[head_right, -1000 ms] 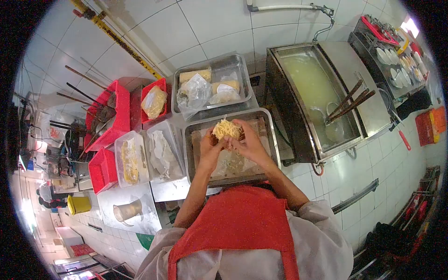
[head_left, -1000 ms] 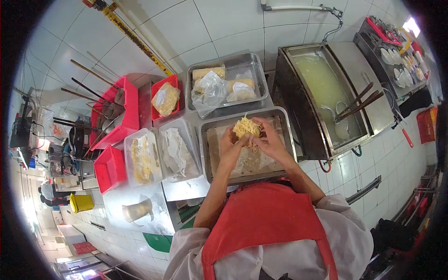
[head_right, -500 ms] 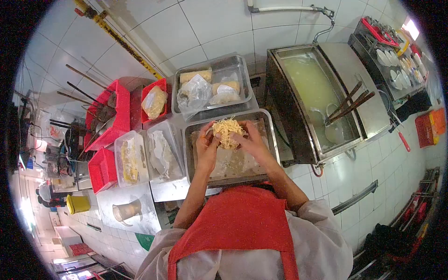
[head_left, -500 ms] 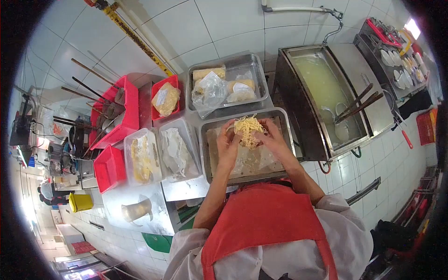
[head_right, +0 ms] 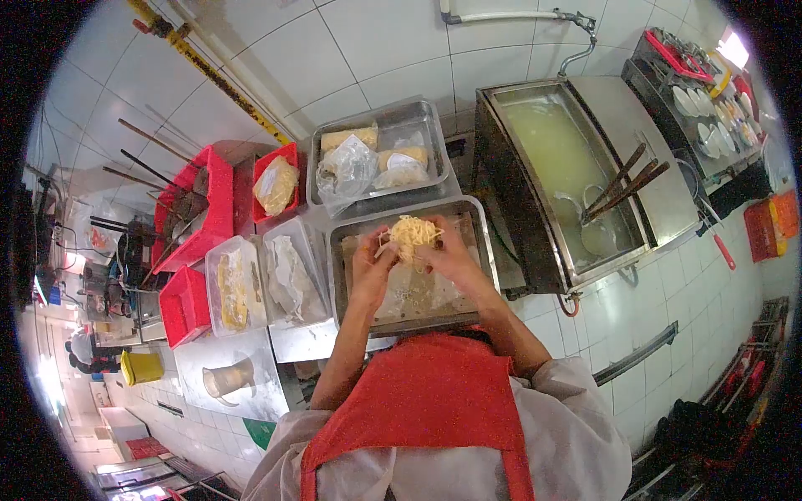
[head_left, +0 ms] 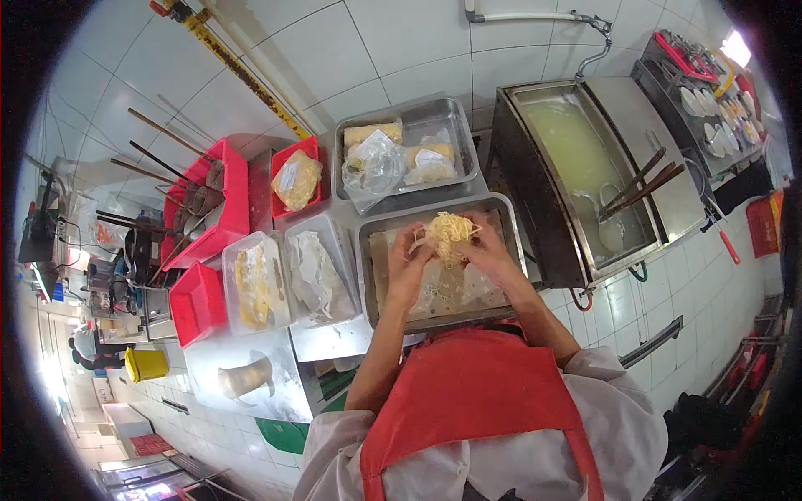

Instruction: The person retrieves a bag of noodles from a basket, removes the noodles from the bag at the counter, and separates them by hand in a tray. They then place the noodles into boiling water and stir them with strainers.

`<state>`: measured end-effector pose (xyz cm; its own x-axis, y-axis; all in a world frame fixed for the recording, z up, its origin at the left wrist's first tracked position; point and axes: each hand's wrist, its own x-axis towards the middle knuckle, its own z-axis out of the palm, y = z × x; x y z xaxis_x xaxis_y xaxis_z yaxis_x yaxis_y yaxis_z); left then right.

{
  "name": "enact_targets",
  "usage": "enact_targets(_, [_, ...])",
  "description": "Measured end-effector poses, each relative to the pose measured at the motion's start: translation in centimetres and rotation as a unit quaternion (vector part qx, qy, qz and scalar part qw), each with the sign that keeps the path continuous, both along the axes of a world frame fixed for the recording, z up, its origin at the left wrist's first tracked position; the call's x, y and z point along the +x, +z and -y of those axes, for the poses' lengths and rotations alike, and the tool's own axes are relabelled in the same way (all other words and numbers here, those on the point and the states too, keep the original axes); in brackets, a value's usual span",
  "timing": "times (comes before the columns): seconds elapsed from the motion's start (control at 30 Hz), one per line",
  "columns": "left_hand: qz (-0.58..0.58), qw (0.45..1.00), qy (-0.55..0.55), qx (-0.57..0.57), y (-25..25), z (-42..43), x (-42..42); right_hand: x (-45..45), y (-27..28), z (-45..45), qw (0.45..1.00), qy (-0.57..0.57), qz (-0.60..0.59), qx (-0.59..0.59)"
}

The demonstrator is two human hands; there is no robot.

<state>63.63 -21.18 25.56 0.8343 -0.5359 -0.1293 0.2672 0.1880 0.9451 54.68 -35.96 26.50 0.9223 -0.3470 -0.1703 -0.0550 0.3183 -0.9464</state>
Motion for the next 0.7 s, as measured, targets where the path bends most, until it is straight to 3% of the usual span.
enact_targets(0.03, [0.005, 1.000, -0.022, 0.021, 0.4, 0.1, -0.4, 0.2, -0.2, 0.0, 1.000, -0.002, 0.000, 0.000])
enact_targets(0.1, [0.009, 0.998, -0.045, 0.043, 0.6, 0.1, -0.6, 0.6, -0.7, 0.0, 0.991, -0.007, -0.009, -0.135])
enact_targets(0.17, [-0.047, 0.990, -0.088, 0.100, 0.7, 0.1, -0.2, 0.5, -0.3, 0.2, 0.985, -0.016, 0.011, -0.169])
enact_targets(0.23, [-0.031, 0.993, -0.056, 0.099, 0.9, 0.0, -0.3, 0.5, -0.8, 0.5, 0.978, -0.025, 0.031, -0.203])
enact_targets(0.3, [-0.014, 0.995, -0.025, 0.098, 0.9, 0.0, -0.3, 0.7, -2.6, 1.0, 0.900, -0.065, 0.051, -0.429])
enact_targets(0.33, [-0.004, 0.995, -0.018, 0.093, 0.9, 0.0, -0.2, 0.6, -1.9, 0.9, 0.899, -0.066, 0.051, -0.429])
enact_targets(0.4, [0.007, 0.996, -0.011, 0.089, 0.9, -0.1, 0.0, 0.4, -0.4, 0.8, 0.988, 0.008, -0.047, -0.144])
enact_targets(0.5, [0.032, 0.999, 0.002, 0.035, 0.3, 0.0, 0.3, 0.5, -3.4, 0.4, 0.985, -0.027, 0.027, -0.170])
enact_targets(0.63, [0.076, 0.994, -0.030, 0.076, 0.8, 0.4, -0.1, 0.1, 0.6, 0.2, 0.980, 0.008, 0.030, -0.196])
enact_targets(0.7, [0.072, 0.990, -0.037, 0.112, 1.2, 0.5, -0.4, 0.5, -0.7, 0.4, 0.993, -0.005, 0.051, -0.109])
